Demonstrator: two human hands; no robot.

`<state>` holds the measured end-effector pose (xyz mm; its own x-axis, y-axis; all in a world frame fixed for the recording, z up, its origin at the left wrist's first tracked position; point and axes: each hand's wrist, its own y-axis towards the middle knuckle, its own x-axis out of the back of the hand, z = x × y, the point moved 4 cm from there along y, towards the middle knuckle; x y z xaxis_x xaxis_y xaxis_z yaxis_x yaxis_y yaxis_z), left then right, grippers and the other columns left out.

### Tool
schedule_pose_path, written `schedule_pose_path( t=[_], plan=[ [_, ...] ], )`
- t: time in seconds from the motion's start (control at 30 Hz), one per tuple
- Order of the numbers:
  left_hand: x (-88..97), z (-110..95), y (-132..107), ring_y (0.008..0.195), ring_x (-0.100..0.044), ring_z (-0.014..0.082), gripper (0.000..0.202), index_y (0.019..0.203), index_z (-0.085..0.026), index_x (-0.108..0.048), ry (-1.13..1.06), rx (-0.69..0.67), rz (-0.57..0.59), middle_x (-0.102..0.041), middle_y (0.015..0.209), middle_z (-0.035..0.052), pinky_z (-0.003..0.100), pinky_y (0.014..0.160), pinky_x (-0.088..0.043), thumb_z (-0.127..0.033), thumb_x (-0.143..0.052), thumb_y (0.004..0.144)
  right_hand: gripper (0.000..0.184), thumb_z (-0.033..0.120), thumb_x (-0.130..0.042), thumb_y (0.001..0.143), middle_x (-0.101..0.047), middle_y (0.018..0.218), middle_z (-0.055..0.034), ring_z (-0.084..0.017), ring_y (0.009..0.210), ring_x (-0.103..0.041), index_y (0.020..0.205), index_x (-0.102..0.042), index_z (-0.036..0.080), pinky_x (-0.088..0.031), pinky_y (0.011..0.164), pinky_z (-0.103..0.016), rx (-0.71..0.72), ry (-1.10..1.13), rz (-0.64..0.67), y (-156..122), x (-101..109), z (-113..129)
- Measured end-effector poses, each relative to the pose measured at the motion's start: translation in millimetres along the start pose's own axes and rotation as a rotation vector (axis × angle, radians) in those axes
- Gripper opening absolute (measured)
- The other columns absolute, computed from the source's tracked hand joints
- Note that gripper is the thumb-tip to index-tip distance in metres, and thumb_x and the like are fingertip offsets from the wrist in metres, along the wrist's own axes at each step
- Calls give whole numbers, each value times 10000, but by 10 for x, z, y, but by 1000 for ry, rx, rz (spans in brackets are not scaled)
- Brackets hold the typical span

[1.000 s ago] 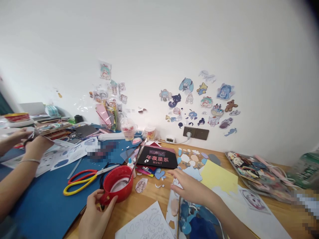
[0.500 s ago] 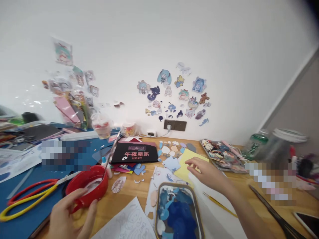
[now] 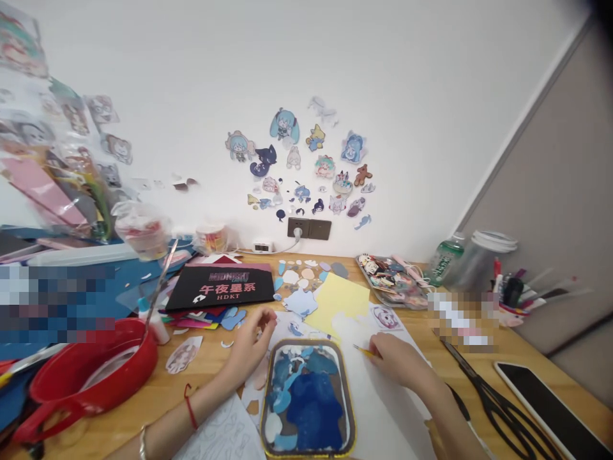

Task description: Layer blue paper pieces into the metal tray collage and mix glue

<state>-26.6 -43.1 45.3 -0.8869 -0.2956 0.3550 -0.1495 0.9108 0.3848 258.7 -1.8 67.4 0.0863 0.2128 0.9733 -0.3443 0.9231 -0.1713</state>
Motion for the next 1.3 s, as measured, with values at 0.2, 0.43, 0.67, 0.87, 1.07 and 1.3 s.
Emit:
schedule_pose_path(
  t=[0.2, 0.43, 0.67, 0.87, 1.07, 1.3],
  plan=[
    [-27, 177, 70, 692, -494, 131, 146, 822, -178, -478, -84, 30, -22, -504, 740, 0, 242, 648, -395, -305, -410, 844, 151, 273, -303, 892, -591, 717, 4, -172, 659, -558, 945, -435, 220, -326, 562, -250, 58, 156, -106, 37, -38, 84],
    [-52, 277, 94, 647, -500, 123, 162, 876, -175, -471, -215, 105, 90, -524, 666, -15, 239, 625, -390, -314, -390, 866, 225, 427, -388, 876, -533, 587, 39, -156, 563, -500, 922, -485, 229, -371, 561, -255, 180, 568, -178, -44, -99, 413],
    [-97, 239, 100, 630, -507, 125, 71, 803, -174, -524, 66, -11, 225, -573, 652, -22, 231, 611, -359, -229, -481, 788, 134, 227, -479, 861, -600, 837, -3, -140, 755, -559, 858, -612, 237, -428, 661, -233, 594, 328, -119, -229, -215, 1124],
    [-121, 284, 106, 619, -487, 125, 80, 780, -184, -515, 122, -20, 241, -580, 607, -42, 226, 621, -358, -144, -501, 712, 103, 187, -537, 829, -576, 732, 7, -142, 655, -535, 800, -632, 214, -397, 572, -242, 719, 131, -226, -215, -287, 1343],
    [-122, 286, 106, 621, -483, 128, 89, 776, -183, -519, 123, -22, 254, -585, 617, -38, 232, 623, -358, -135, -485, 708, 115, 165, -518, 833, -579, 740, -1, -152, 665, -525, 801, -621, 202, -382, 584, -255, 736, 112, -295, -255, -237, 1362],
    [-116, 251, 116, 625, -490, 125, 81, 748, -175, -535, 127, -21, 267, -580, 627, -32, 234, 625, -360, -126, -489, 703, 124, 182, -530, 832, -562, 705, 1, -147, 630, -489, 719, -582, 183, -330, 561, -259, 812, 44, -363, -279, -284, 1404]
  ],
)
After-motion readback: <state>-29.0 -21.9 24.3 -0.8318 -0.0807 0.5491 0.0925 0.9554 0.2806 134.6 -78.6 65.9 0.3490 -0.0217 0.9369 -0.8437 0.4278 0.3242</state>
